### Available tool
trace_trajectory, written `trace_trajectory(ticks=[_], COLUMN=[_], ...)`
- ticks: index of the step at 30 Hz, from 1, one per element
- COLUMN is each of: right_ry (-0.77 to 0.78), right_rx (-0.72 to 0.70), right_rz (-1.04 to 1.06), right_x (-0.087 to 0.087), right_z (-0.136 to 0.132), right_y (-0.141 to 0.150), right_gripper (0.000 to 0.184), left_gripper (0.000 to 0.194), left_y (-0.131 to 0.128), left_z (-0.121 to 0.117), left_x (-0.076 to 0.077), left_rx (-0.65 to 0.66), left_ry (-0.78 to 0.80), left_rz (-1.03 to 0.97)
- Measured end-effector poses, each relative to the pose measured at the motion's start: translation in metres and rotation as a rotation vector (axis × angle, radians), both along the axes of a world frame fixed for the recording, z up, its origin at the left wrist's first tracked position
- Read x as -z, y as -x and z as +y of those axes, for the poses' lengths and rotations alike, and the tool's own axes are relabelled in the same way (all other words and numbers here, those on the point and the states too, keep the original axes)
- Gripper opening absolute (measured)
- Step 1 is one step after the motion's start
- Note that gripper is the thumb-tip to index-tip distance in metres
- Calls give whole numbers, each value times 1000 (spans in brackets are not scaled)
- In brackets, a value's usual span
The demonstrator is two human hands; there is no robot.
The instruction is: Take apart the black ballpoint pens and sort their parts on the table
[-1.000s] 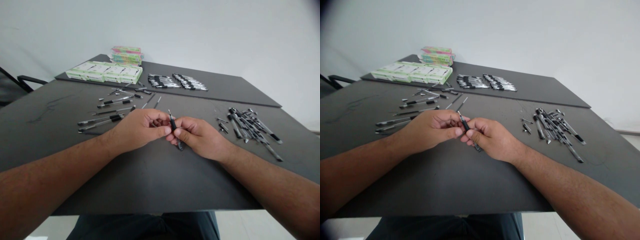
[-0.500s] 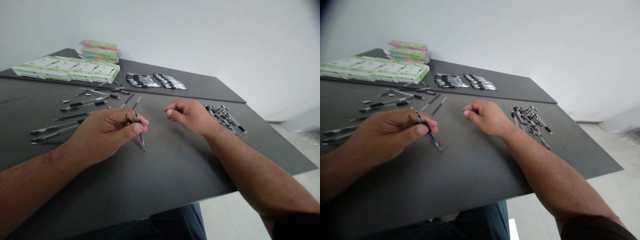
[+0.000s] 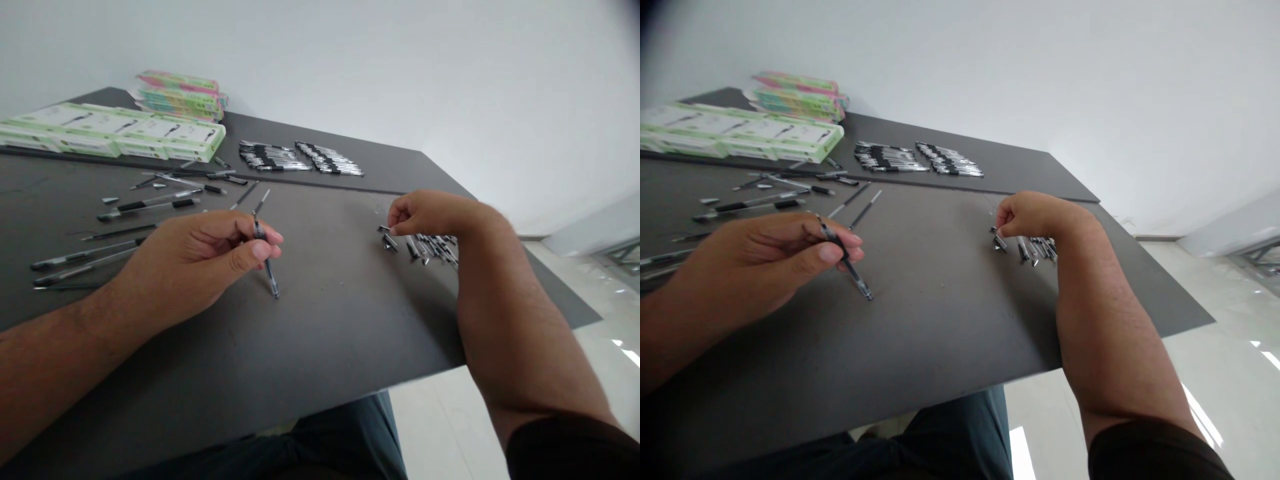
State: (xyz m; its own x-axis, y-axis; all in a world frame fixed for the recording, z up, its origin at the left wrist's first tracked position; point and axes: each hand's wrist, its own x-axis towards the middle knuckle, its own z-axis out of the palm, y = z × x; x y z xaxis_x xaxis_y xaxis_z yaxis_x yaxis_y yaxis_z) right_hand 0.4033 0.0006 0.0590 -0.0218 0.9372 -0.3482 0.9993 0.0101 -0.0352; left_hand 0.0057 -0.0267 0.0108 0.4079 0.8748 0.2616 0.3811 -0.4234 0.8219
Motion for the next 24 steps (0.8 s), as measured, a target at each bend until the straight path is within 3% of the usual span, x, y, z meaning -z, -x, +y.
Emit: trace_trajectory(ticks=[5, 15, 24], right_ry=[36, 98, 119], right_rx=[-50, -82, -68], right_rz=[-33, -185, -244], right_x=[-3, 8, 20], right_z=[-13, -13, -3], right_y=[16, 39, 34], right_gripper=[24, 35, 20], left_gripper=[25, 22, 22], left_y=[1, 3, 3], left_z=[0, 0, 1], left_x=[1, 3, 4], left_rx=[16, 35, 49], left_ry=[28, 13, -63], left_rz=[-6, -10, 21])
